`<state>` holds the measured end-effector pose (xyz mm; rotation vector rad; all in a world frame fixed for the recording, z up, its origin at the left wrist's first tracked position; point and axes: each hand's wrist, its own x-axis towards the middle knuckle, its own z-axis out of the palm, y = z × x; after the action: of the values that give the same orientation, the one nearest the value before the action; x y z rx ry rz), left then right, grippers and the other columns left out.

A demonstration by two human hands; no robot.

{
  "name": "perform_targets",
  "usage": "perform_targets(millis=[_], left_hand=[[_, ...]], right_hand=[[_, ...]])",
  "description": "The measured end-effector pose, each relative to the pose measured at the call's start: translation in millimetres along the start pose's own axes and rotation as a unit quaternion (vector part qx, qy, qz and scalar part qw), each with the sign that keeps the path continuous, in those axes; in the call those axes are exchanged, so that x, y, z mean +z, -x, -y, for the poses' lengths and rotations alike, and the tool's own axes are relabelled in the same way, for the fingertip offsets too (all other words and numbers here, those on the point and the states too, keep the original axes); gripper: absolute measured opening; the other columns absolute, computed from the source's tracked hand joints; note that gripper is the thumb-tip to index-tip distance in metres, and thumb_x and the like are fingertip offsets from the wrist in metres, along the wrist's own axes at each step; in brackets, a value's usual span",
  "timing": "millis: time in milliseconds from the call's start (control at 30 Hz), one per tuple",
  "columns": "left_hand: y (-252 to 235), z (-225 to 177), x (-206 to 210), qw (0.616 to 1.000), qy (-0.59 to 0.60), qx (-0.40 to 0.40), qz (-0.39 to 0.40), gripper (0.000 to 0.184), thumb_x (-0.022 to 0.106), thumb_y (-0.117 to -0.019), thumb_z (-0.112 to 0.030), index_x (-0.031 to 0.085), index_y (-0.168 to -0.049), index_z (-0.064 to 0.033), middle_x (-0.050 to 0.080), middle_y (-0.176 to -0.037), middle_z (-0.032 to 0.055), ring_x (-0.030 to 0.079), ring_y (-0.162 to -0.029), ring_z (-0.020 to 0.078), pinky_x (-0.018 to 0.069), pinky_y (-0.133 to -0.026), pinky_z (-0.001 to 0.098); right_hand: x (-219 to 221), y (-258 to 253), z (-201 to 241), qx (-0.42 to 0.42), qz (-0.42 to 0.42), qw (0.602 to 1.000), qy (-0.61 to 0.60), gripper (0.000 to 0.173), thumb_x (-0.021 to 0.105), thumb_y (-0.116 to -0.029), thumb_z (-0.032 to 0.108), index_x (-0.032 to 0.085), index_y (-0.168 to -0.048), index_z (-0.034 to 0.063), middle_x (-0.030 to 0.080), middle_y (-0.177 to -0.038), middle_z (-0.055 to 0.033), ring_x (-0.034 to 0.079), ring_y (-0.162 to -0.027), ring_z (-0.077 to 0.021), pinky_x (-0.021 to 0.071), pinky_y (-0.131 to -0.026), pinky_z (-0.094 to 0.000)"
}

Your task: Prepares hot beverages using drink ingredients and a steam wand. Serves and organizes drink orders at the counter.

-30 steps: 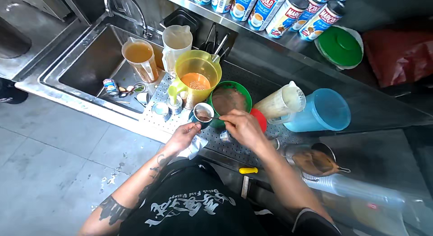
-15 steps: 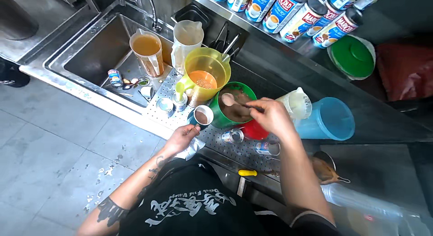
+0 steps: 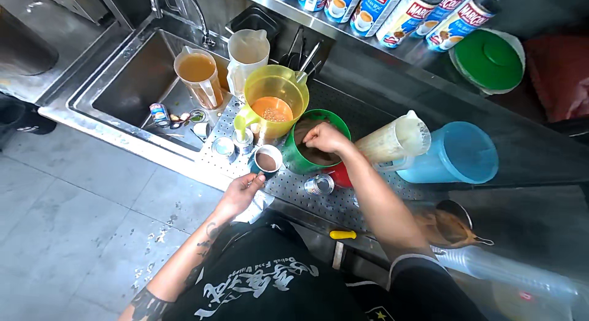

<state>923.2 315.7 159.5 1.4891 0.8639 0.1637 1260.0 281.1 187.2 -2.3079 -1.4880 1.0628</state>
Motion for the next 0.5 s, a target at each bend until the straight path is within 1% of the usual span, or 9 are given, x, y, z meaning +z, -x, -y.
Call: perform_targets(millis=[33, 67, 133, 167, 233, 267, 300, 367, 500], left_hand=[[-1, -1, 0, 1.0, 0.002, 0.001, 0.0, 0.034, 0.053, -0.1072, -0.038, 0.07, -0.094, -0.0128, 0.064, -0.079, -0.0029, 0.053, -0.065, 0.0072, 0.0447, -0.063, 0.0267], [-1, -4, -1, 1.0, 0.003, 0.0, 0.0, 0.034, 0.053, -0.1072, -0.038, 0.07, -0.094, -0.0126, 0.063, -0.078, -0.0027, 0.053, -0.064, 0.0073, 0.0444, -0.062, 0.0268], [-2, -7, -2, 1.0, 0.005, -0.002, 0.004, 0.034, 0.053, -0.1071, -0.039, 0.07, -0.094, -0.0122, 0.063, -0.078, -0.0021, 0.053, -0.065, 0.0079, 0.0449, -0.062, 0.0274], [-3, -8, -2, 1.0, 0.006, -0.001, 0.006, 0.034, 0.053, -0.1071, -0.039, 0.07, -0.094, -0.0122, 0.064, -0.079, -0.0022, 0.054, -0.066, 0.0079, 0.0453, -0.063, 0.0274], [-5, -11, 0, 1.0, 0.012, 0.001, 0.011, 0.034, 0.053, -0.1069, -0.039, 0.071, -0.095, -0.0118, 0.065, -0.081, -0.0023, 0.055, -0.068, 0.0075, 0.0462, -0.064, 0.0271], [-6, -13, 0, 1.0, 0.015, 0.002, 0.014, 0.034, 0.053, -0.1069, -0.038, 0.071, -0.095, -0.0118, 0.067, -0.083, -0.0025, 0.056, -0.069, 0.007, 0.0466, -0.065, 0.0266], [-8, -15, 1, 1.0, 0.016, 0.001, 0.017, 0.033, 0.053, -0.1071, -0.038, 0.071, -0.095, -0.0119, 0.067, -0.084, -0.003, 0.057, -0.071, 0.0064, 0.0468, -0.066, 0.0265], [-10, -19, 3, 1.0, 0.015, 0.003, 0.021, 0.033, 0.053, -0.1073, -0.036, 0.071, -0.095, -0.0119, 0.067, -0.086, -0.0037, 0.057, -0.073, 0.0058, 0.0467, -0.069, 0.0266], [-15, -23, 7, 0.999, 0.019, 0.001, 0.034, 0.032, 0.054, -0.1073, -0.035, 0.071, -0.096, -0.0111, 0.07, -0.089, -0.0029, 0.06, -0.079, 0.0055, 0.0491, -0.074, 0.0272]], right_hand=[[-6, 6, -3, 0.007, -0.012, 0.999, -0.032, 0.014, 0.072, -0.0908, 0.018, 0.08, -0.1, 0.0111, 0.075, -0.094, -0.0095, 0.07, -0.091, -0.0248, 0.0558, -0.084, -0.0555], [-12, 15, -5, 0.016, -0.023, 0.997, -0.07, 0.014, 0.072, -0.0915, 0.016, 0.08, -0.102, 0.0106, 0.074, -0.094, -0.0092, 0.069, -0.088, -0.023, 0.0559, -0.081, -0.0518], [-21, 36, -11, 0.029, -0.052, 0.987, -0.146, 0.017, 0.07, -0.0921, 0.013, 0.079, -0.106, 0.01, 0.074, -0.093, -0.0074, 0.064, -0.077, -0.0175, 0.0523, -0.067, -0.0411], [-24, 45, -16, 0.03, -0.069, 0.981, -0.177, 0.017, 0.07, -0.0925, 0.012, 0.079, -0.106, 0.01, 0.073, -0.091, -0.0065, 0.062, -0.073, -0.015, 0.0503, -0.063, -0.0369], [-27, 62, -25, 0.027, -0.097, 0.969, -0.224, 0.016, 0.069, -0.0933, 0.011, 0.078, -0.107, 0.0093, 0.073, -0.088, -0.0055, 0.058, -0.066, -0.0123, 0.048, -0.058, -0.0325], [-27, 69, -28, 0.023, -0.11, 0.963, -0.245, 0.016, 0.068, -0.0939, 0.009, 0.078, -0.107, 0.0086, 0.071, -0.085, -0.0045, 0.053, -0.061, -0.0102, 0.0444, -0.055, -0.0297], [-27, 75, -30, 0.021, -0.121, 0.957, -0.263, 0.016, 0.069, -0.0944, 0.009, 0.078, -0.107, 0.0081, 0.07, -0.083, -0.0038, 0.05, -0.058, -0.0091, 0.0422, -0.053, -0.0279], [-26, 85, -33, 0.023, -0.139, 0.946, -0.291, 0.016, 0.07, -0.0937, 0.008, 0.078, -0.107, 0.0076, 0.068, -0.078, -0.003, 0.047, -0.055, -0.0078, 0.04, -0.051, -0.0259], [-26, 105, -26, 0.013, -0.158, 0.938, -0.308, 0.016, 0.068, -0.095, 0.008, 0.078, -0.108, 0.007, 0.069, -0.08, -0.003, 0.048, -0.055, -0.0069, 0.0394, -0.05, -0.0242]])
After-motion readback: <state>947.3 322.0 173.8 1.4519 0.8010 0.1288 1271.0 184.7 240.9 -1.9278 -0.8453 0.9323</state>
